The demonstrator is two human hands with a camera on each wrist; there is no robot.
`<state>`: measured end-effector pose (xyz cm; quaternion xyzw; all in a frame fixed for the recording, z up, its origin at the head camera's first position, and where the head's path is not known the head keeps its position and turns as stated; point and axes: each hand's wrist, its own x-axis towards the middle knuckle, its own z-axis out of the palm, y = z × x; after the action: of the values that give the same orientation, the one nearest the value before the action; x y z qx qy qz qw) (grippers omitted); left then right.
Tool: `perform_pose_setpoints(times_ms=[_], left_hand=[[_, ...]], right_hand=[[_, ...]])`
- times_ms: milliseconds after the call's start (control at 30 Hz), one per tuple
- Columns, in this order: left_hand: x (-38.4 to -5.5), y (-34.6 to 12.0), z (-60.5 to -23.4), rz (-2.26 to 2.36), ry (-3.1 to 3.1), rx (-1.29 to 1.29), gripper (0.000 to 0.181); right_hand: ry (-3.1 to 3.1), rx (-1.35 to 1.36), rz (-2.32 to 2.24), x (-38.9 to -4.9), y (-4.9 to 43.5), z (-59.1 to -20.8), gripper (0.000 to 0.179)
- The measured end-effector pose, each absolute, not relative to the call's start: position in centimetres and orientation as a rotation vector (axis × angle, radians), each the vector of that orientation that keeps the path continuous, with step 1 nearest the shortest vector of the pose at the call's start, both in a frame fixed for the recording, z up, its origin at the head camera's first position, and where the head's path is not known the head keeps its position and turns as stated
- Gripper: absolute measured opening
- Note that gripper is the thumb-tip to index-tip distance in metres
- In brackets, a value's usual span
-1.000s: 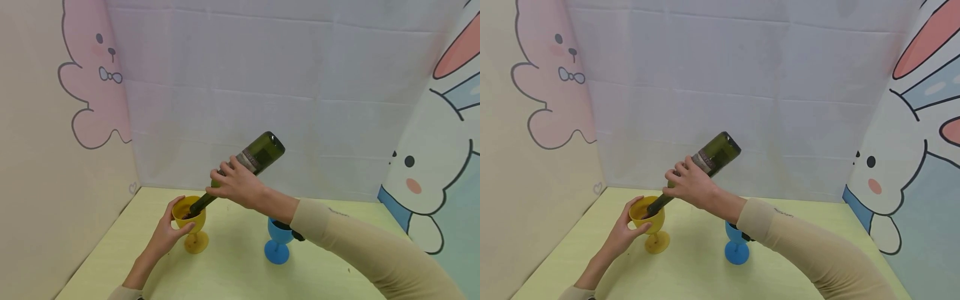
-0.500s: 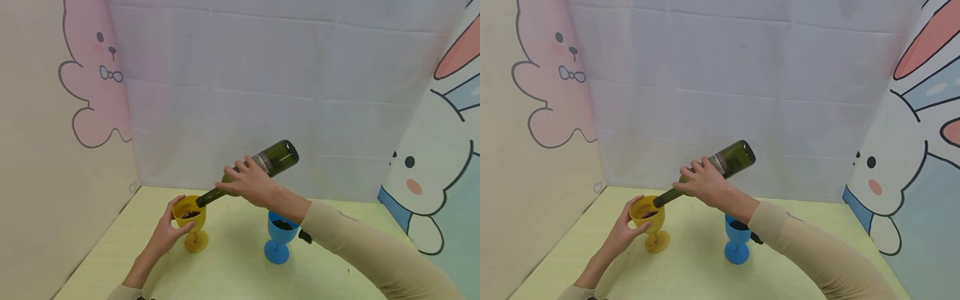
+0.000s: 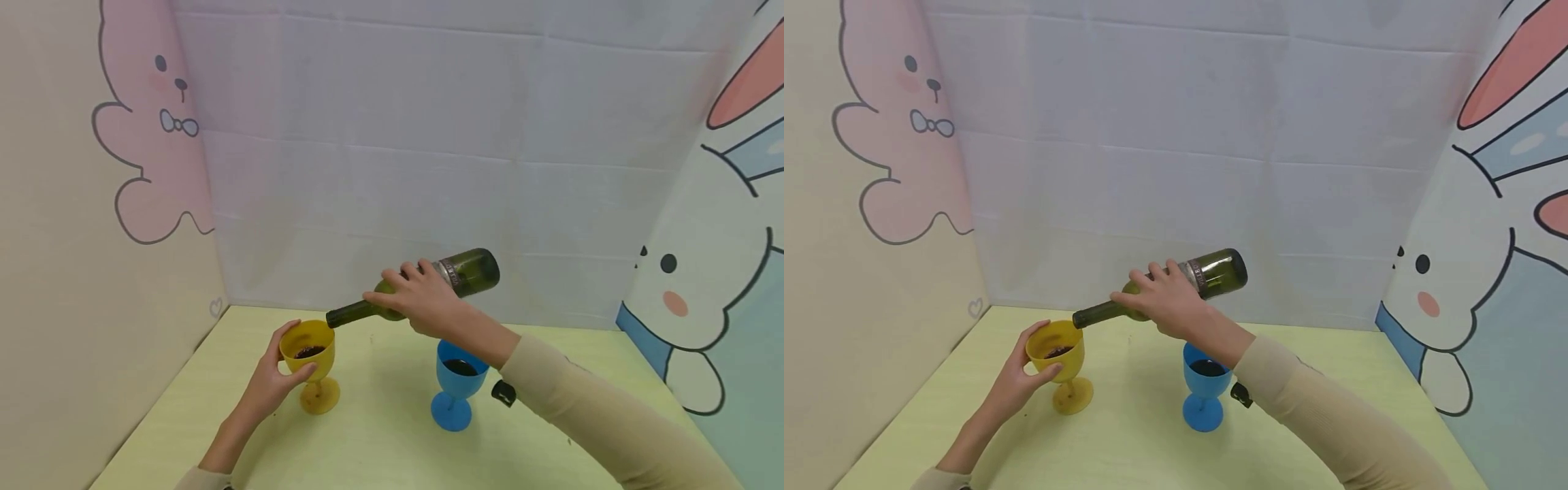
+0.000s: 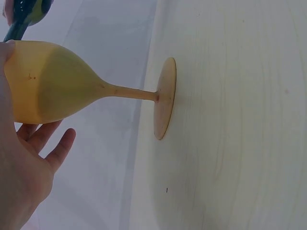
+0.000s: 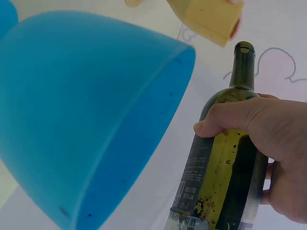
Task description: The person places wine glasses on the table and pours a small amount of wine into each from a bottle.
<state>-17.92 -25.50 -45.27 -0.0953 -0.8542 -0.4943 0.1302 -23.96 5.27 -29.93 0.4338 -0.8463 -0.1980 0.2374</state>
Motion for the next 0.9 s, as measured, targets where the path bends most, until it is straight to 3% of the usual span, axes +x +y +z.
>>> perform_pose_setpoints(times_ms=[300,900], left_hand=[[-17.9,-25.4,-45.1,-1.421,-2.471,-0.283,0.079],[-17.7,-25.6,-45.3,-1.441,-2.45,-0.283,0.078]], right_hand=[[-2.423,1.116,-0.35,-24.4,6.7,-29.6,0.08],[-2.47,1.018,-0.039,-24.3,10.2,-29.0,0.086]])
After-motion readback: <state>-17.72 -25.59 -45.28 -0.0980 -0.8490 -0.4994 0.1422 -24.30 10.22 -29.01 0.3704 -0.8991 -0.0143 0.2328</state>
